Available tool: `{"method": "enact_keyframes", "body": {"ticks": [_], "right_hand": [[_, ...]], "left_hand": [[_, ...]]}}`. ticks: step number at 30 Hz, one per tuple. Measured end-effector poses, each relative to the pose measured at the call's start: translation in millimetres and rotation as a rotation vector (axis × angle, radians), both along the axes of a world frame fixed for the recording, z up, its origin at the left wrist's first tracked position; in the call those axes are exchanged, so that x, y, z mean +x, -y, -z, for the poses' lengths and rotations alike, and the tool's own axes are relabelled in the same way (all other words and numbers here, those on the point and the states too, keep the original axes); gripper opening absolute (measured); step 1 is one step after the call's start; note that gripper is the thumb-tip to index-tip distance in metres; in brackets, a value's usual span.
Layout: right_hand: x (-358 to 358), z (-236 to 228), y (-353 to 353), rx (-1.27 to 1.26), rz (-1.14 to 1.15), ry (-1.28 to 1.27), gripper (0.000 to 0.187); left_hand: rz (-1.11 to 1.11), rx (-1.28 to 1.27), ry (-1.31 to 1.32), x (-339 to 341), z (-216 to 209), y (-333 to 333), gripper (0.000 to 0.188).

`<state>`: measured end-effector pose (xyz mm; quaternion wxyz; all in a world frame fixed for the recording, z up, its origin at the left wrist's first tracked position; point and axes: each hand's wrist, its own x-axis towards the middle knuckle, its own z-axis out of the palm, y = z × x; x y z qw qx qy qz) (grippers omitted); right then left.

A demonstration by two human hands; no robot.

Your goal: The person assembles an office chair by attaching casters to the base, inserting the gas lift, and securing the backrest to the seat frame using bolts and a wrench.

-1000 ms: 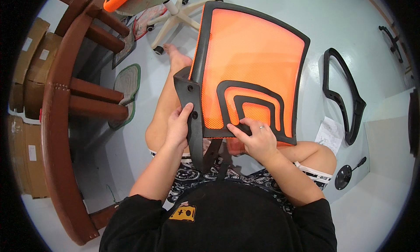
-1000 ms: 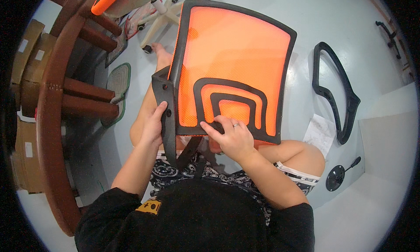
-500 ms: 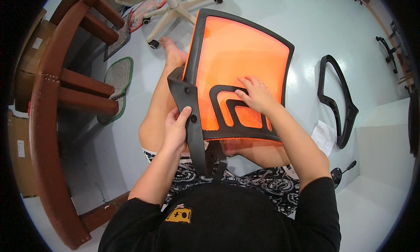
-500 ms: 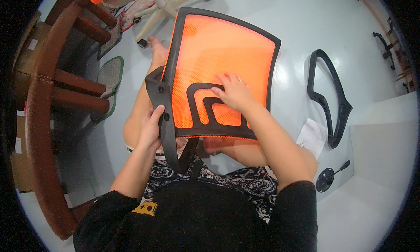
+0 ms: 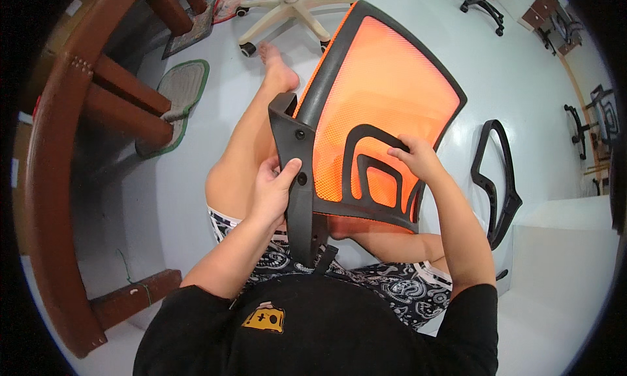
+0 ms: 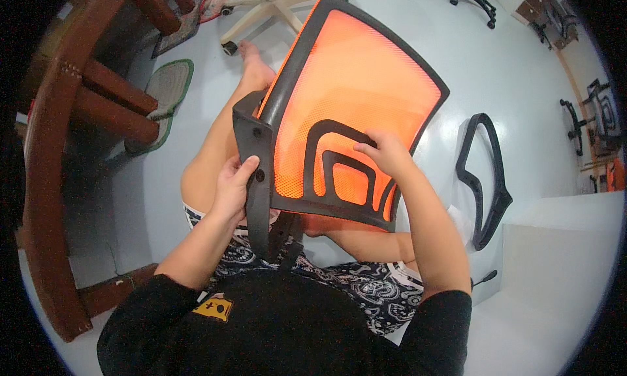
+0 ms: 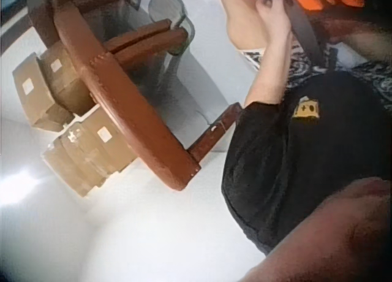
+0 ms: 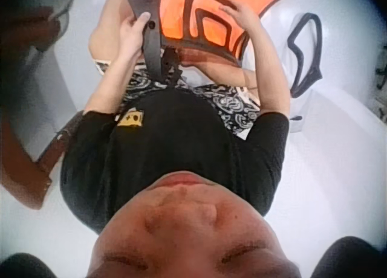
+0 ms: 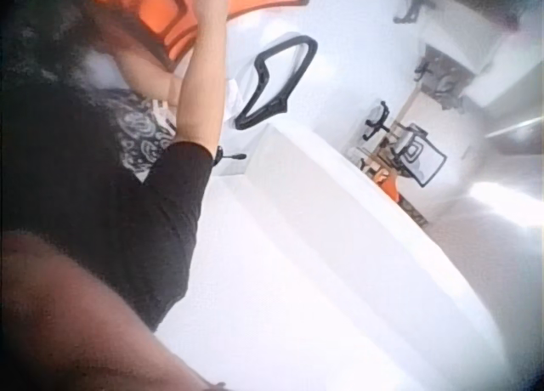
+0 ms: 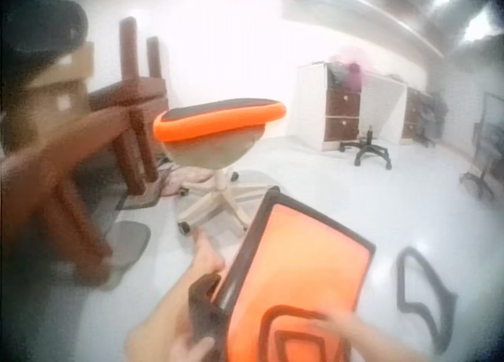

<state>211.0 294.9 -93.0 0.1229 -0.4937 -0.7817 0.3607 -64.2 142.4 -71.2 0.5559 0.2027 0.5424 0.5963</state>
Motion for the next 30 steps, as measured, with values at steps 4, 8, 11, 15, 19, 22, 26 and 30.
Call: {"method": "enact_keyframes", "body": {"ticks": [4, 8, 11, 15, 19, 22, 26, 30], "right_hand": [[3, -18, 27, 0.108, 0.098, -0.056, 0.029], [-1, -34, 56, 0.306, 0.164, -0.09, 0.026], [0, -50, 77, 0.371, 0.223, -0.08, 0.026], [-1, -76, 96, 0.502, 0.223, 0.0, 0.023], [-5, -114, 121, 0.404, 0.311, -0.145, 0.015], [1, -148, 154, 0.371, 0.238, -0.167, 0.014], [9, -168, 205, 0.102, 0.225, -0.178, 0.014], [10, -154, 252, 0.04, 0.244, -0.247, 0.011]], "left_hand": [[-0.032, 0.072, -0.064, 3, 0, 2, 0.056], [0.034, 0.098, -0.044, -3, -1, 2, 0.061], [0.023, 0.028, -0.058, -6, -8, 3, 0.057], [0.036, 0.123, -0.108, -12, -31, 2, 0.053], [0.113, 0.25, -0.185, -28, -73, -4, 0.056], [0.261, 0.349, -0.213, -43, -118, -9, 0.059], [0.536, 0.517, -0.377, -44, -178, -12, 0.063], [0.86, 0.544, -0.615, -20, -216, -15, 0.066]]}}
